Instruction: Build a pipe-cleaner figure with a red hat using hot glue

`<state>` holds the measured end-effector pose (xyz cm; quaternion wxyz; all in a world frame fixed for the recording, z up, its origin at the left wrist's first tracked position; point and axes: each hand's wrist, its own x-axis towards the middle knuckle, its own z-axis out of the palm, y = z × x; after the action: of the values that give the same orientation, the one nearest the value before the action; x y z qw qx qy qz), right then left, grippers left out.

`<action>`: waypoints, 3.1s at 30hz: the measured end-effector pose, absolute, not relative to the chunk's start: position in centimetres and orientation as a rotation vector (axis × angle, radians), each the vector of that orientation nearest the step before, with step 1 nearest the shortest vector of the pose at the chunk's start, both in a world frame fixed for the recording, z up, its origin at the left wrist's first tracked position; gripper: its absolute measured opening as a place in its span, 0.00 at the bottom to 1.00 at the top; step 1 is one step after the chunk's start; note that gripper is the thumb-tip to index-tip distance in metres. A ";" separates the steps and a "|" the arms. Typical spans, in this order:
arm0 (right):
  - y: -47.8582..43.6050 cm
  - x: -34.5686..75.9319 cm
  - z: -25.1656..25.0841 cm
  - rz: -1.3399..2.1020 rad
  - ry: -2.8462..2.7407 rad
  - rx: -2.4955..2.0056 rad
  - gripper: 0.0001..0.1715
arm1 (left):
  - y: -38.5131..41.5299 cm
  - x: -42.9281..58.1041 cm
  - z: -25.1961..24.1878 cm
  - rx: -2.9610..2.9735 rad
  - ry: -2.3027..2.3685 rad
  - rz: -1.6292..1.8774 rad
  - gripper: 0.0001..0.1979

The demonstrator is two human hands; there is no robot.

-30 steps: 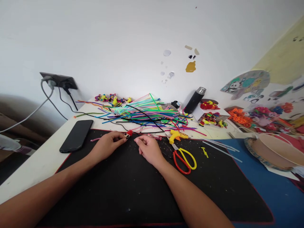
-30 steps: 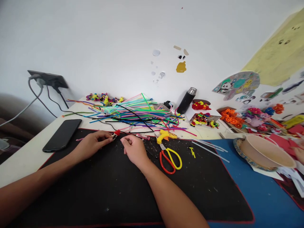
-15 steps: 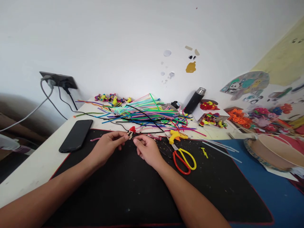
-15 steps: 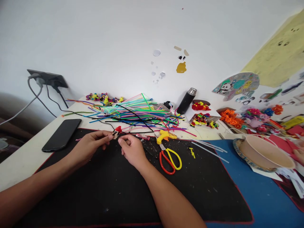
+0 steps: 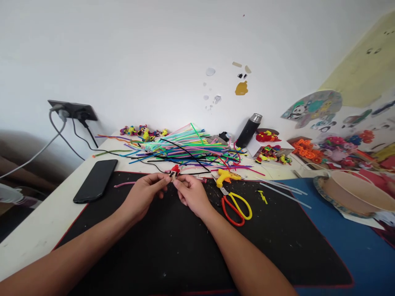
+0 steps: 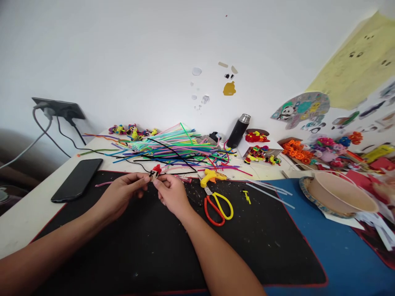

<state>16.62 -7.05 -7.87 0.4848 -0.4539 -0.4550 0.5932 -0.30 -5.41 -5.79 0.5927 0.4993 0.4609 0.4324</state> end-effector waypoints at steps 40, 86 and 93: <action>-7.4 17.5 -6.9 1.473 -1.091 -1.085 0.23 | -7.0 -1.4 -4.0 1.268 1.163 1.013 0.20; -7.9 17.5 -7.0 1.705 -1.015 -0.917 0.21 | -5.9 -1.6 -4.9 1.387 1.177 1.071 0.16; -7.9 17.5 -7.1 1.709 -1.012 -0.905 0.20 | -5.8 -1.6 -5.2 1.386 1.165 1.078 0.16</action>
<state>17.51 -7.93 -7.10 0.4615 -0.3677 -0.4115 0.6946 -1.57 -5.75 -5.18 0.4946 0.5718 0.4804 0.4445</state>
